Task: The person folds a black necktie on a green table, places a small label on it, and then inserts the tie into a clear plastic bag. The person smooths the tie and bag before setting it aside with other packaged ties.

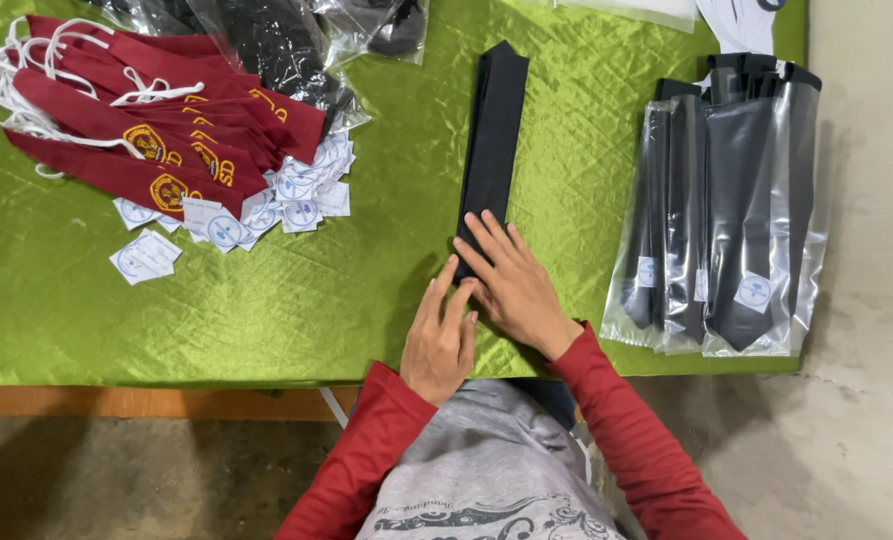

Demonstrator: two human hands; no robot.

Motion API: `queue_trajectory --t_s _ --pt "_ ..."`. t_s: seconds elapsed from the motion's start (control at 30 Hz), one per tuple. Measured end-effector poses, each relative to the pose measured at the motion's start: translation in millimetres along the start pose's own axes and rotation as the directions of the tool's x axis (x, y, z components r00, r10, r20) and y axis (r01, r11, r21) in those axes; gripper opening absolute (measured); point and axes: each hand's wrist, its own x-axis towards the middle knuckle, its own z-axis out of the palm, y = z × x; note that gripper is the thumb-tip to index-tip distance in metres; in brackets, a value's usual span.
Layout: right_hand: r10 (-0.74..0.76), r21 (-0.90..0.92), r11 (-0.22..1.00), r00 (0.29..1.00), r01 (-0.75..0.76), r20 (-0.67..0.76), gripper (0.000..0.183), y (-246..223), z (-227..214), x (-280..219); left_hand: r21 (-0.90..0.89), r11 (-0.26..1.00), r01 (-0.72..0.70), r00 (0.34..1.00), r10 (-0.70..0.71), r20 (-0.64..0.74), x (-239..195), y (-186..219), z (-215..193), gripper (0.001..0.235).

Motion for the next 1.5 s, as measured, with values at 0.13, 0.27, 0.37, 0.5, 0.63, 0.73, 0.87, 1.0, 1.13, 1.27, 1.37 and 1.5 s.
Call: queue_trajectory --t_s 0.13,0.27,0.37,0.5,0.63,0.73,0.87,1.0,1.13,1.27,1.37,1.5 --pt "-0.011 0.019 1.000 1.000 0.011 -0.003 0.061 -13 8 -13 -0.145 0.983 0.115 0.993 -0.109 0.046 13 11 -12 0.053" --pt "-0.011 0.106 0.994 0.990 0.026 -0.140 0.057 -14 18 -16 -0.201 0.961 0.192 0.981 -0.186 0.048 26 22 -17 0.054" --pt "0.057 0.070 0.997 0.966 -0.041 -0.251 0.047 -22 16 -12 -0.279 0.911 0.305 0.951 -0.304 0.048 34 26 -21 0.056" --pt "0.094 0.014 0.995 0.941 -0.094 -0.326 0.057 -21 29 -12 -0.472 0.776 0.418 0.893 -0.446 0.058 40 22 -19 0.057" --pt "0.104 -0.052 0.990 0.925 -0.131 -0.364 0.066 -18 39 -10 -0.742 0.491 0.457 0.806 -0.581 0.113 34 6 -6 0.057" --pt "0.097 -0.059 0.989 0.892 -0.137 -0.441 0.058 -14 42 -8 -0.849 0.306 0.431 0.741 -0.657 0.139 33 0 -3 0.055" --pt "0.159 0.077 0.987 0.841 -0.140 -0.516 0.051 -24 29 -9 -0.875 0.239 0.421 0.707 -0.691 0.152 33 14 -2 0.053" --pt "0.627 0.709 0.696 0.574 -0.111 -0.526 0.023 -33 31 -16 -0.892 -0.023 0.452 0.621 -0.709 0.333 29 22 9 0.049" --pt "0.933 0.952 -0.168 0.353 0.255 0.070 0.014 -45 23 -27 -0.833 -0.173 0.525 0.554 -0.674 0.489 27 15 30 0.057" --pt "0.892 0.892 -0.361 0.380 0.271 0.245 0.010 -80 -26 -27 -0.843 -0.069 0.534 0.592 -0.682 0.430 40 15 27 0.058" --pt "0.817 0.881 -0.466 0.424 0.085 0.392 0.012 -76 -12 -44 -0.830 0.104 0.548 0.663 -0.659 0.355 41 -7 39 0.059" --pt "0.739 0.883 -0.459 0.512 -0.094 0.439 0.023 -74 -7 -56 -0.670 0.468 0.576 0.760 -0.609 0.228 52 -6 28 0.062"
